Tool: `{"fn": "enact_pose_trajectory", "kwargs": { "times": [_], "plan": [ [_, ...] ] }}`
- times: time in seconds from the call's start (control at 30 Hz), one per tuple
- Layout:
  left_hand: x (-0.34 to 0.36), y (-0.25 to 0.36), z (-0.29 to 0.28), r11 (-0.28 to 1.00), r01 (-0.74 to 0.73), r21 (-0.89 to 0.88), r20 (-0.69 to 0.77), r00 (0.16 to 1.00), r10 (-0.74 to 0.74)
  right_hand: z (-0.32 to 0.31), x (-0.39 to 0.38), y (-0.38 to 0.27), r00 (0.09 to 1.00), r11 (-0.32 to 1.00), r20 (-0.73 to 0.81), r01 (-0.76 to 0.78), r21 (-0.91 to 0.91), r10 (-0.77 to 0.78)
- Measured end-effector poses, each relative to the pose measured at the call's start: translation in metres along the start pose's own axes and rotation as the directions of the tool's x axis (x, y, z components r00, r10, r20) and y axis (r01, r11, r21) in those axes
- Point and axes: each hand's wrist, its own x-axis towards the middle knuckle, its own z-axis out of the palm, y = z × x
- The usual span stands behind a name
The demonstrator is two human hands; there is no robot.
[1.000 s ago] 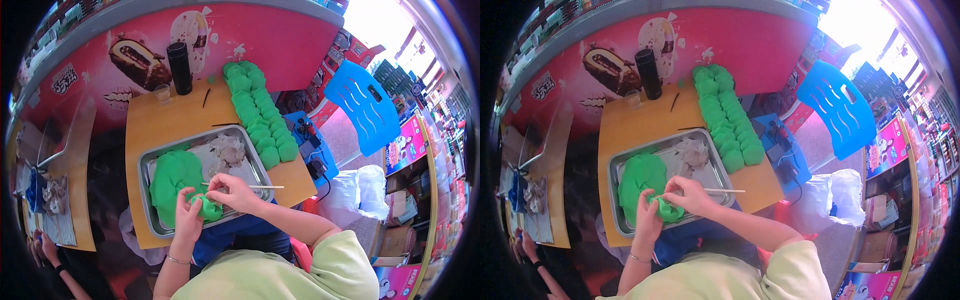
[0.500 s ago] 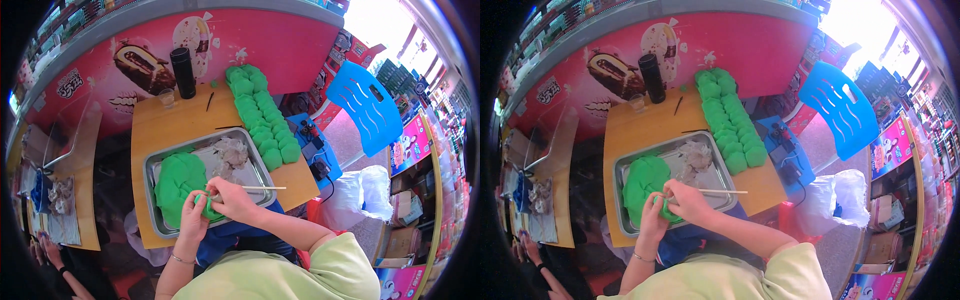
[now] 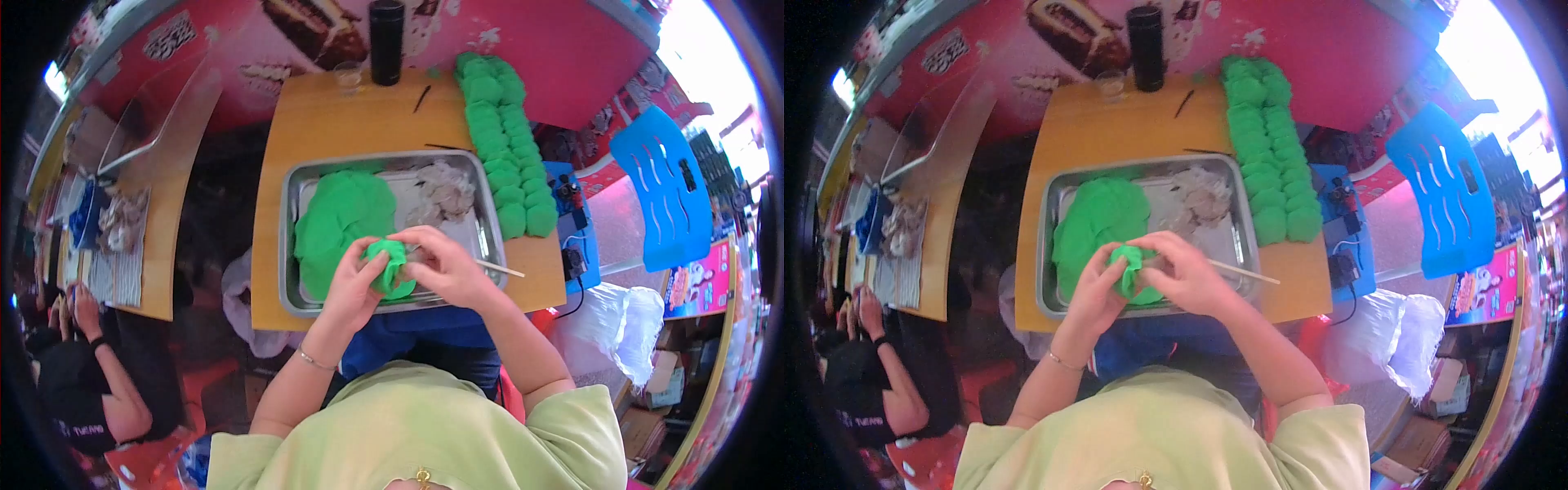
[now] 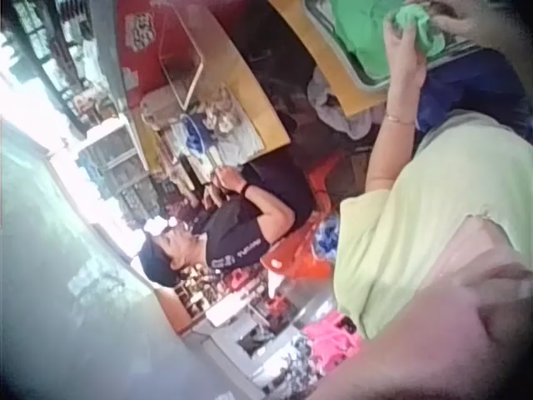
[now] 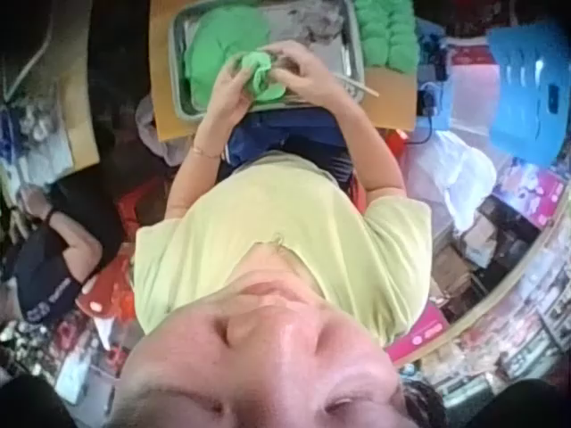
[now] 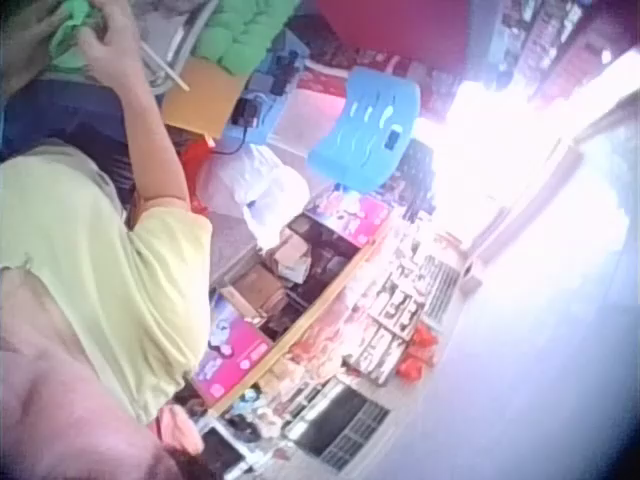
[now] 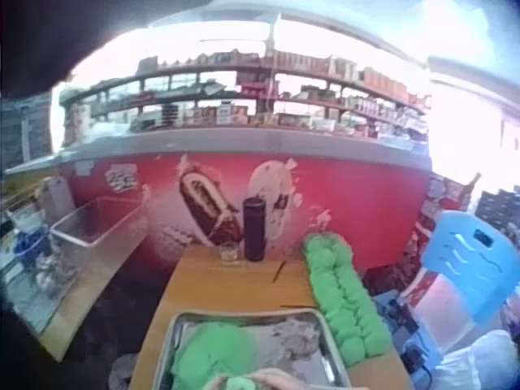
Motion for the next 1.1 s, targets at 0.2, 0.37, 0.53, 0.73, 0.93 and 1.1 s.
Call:
{"fn": "enact_pose_trajectory", "kwargs": {
  "times": [0.2,0.37,0.53,0.73,0.93,1.1],
  "plan": [
    [-0.005,0.002,0.003,0.999,0.05,0.006,0.098,0.994,-0.05,0.007,0.001,0.003,0.995,0.98,-0.077,0.04,-0.193,-0.056],
    [-0.006,0.006,0.005,0.994,0.099,0.055,0.217,0.97,-0.109,0.016,-0.001,0.005,0.976,0.906,-0.15,0.082,-0.416,-0.157],
    [-0.001,0.0,0.003,0.999,0.03,-0.039,0.177,0.984,-0.022,0.024,-0.001,0.003,0.959,0.988,-0.271,0.042,-0.148,-0.082],
    [-0.002,0.011,-0.002,0.989,0.142,-0.036,0.122,0.983,-0.137,0.018,-0.002,-0.003,0.967,0.949,-0.065,0.229,-0.215,-0.248],
    [0.001,0.013,-0.003,0.947,0.085,0.31,0.099,0.988,-0.122,0.015,0.006,0.013,0.93,0.838,-0.023,0.32,-0.441,-0.367],
    [0.006,0.014,-0.012,0.092,-0.492,0.866,0.387,0.775,0.499,0.021,0.007,0.034,0.981,0.938,-0.154,0.057,-0.341,-0.115]
  ]
}}
